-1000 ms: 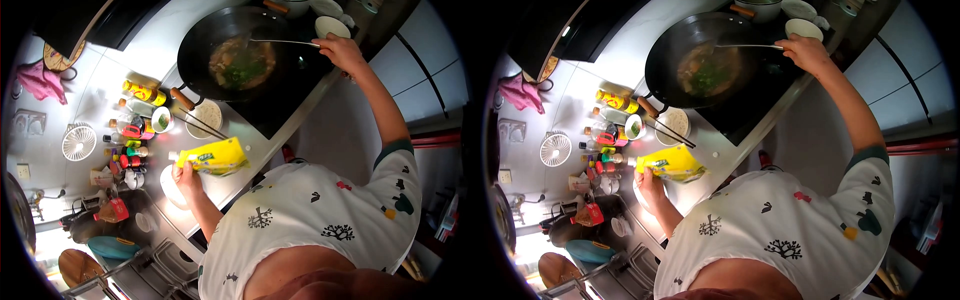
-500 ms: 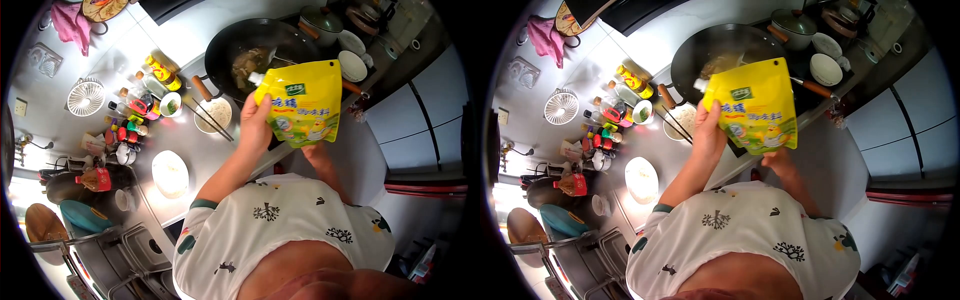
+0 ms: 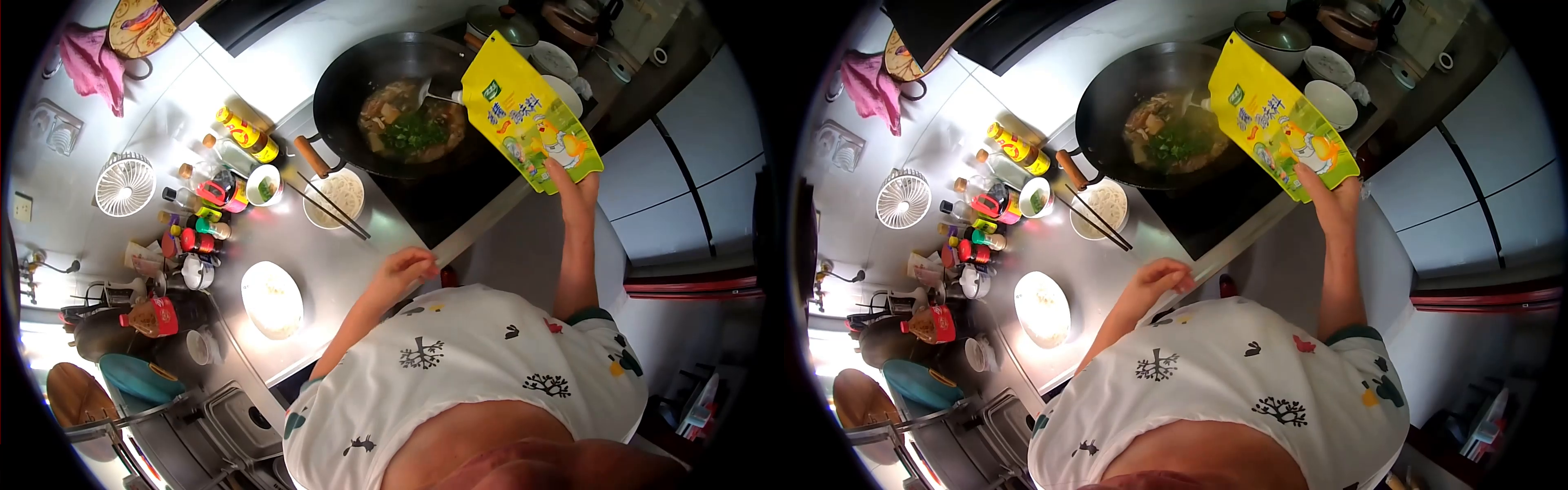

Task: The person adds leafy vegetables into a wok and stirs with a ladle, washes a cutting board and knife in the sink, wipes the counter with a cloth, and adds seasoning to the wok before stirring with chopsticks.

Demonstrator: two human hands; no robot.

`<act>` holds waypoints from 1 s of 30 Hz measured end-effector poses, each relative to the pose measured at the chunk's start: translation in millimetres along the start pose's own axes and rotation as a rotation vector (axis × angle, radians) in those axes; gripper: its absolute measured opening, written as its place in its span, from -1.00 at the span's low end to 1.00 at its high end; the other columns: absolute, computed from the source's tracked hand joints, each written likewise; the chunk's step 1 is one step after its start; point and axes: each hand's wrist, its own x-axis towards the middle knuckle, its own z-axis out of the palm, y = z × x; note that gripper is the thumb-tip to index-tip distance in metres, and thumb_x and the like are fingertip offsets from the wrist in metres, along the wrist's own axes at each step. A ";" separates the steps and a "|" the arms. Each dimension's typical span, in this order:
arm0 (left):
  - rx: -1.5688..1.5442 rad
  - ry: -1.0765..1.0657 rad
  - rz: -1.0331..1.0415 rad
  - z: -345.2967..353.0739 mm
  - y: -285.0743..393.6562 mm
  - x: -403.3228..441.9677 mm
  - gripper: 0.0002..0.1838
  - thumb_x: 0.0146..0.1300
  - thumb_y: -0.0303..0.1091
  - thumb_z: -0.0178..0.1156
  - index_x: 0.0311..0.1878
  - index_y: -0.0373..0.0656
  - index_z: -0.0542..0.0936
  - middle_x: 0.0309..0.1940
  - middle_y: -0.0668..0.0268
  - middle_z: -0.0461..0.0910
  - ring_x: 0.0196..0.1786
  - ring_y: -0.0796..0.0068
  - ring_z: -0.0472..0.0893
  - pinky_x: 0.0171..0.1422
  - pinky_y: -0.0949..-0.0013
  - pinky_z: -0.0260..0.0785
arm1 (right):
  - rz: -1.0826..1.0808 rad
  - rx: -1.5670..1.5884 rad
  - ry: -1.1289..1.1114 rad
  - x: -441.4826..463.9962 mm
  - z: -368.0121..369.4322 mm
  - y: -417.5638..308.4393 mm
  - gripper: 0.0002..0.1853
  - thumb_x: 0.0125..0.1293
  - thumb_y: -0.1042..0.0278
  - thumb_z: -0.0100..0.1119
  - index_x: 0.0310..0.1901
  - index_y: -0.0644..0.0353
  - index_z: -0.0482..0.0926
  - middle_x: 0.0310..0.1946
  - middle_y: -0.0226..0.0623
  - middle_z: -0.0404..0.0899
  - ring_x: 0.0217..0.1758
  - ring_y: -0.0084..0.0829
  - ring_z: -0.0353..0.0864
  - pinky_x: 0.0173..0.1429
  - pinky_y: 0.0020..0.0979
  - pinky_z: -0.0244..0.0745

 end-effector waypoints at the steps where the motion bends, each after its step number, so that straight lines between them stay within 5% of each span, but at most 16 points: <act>1: -0.026 0.031 0.002 -6.2 -5.5 -7.7 -0.79 0.40 -0.36 0.09 -0.03 -0.29 0.55 -0.23 0.28 0.63 -0.16 0.49 0.61 -0.04 0.42 0.43 | -0.025 0.015 -0.004 1.9 3.0 -5.3 -0.58 0.20 0.59 0.25 0.11 0.39 0.48 -0.01 -0.28 0.60 0.00 -0.55 0.58 0.09 -0.50 0.47; 10: -0.115 0.363 0.009 -34.5 -18.2 -47.2 -0.76 0.38 -0.32 0.13 -0.04 -0.28 0.59 -0.26 0.24 0.65 -0.19 0.43 0.62 -0.10 0.40 0.44 | 0.047 -0.077 -0.037 19.2 -0.5 11.5 -0.59 0.22 0.59 0.24 0.11 0.40 0.48 -0.02 -0.27 0.60 -0.02 -0.54 0.58 0.09 -0.50 0.47; 30: -0.129 0.353 0.029 -30.5 -23.1 -43.3 -0.75 0.38 -0.28 0.14 -0.06 -0.27 0.59 -0.25 0.24 0.66 -0.20 0.43 0.62 -0.10 0.41 0.43 | 0.000 -0.154 -0.129 30.8 -2.6 25.4 -0.62 0.24 0.57 0.24 0.10 0.40 0.50 0.00 -0.27 0.61 -0.02 -0.57 0.58 0.08 -0.51 0.48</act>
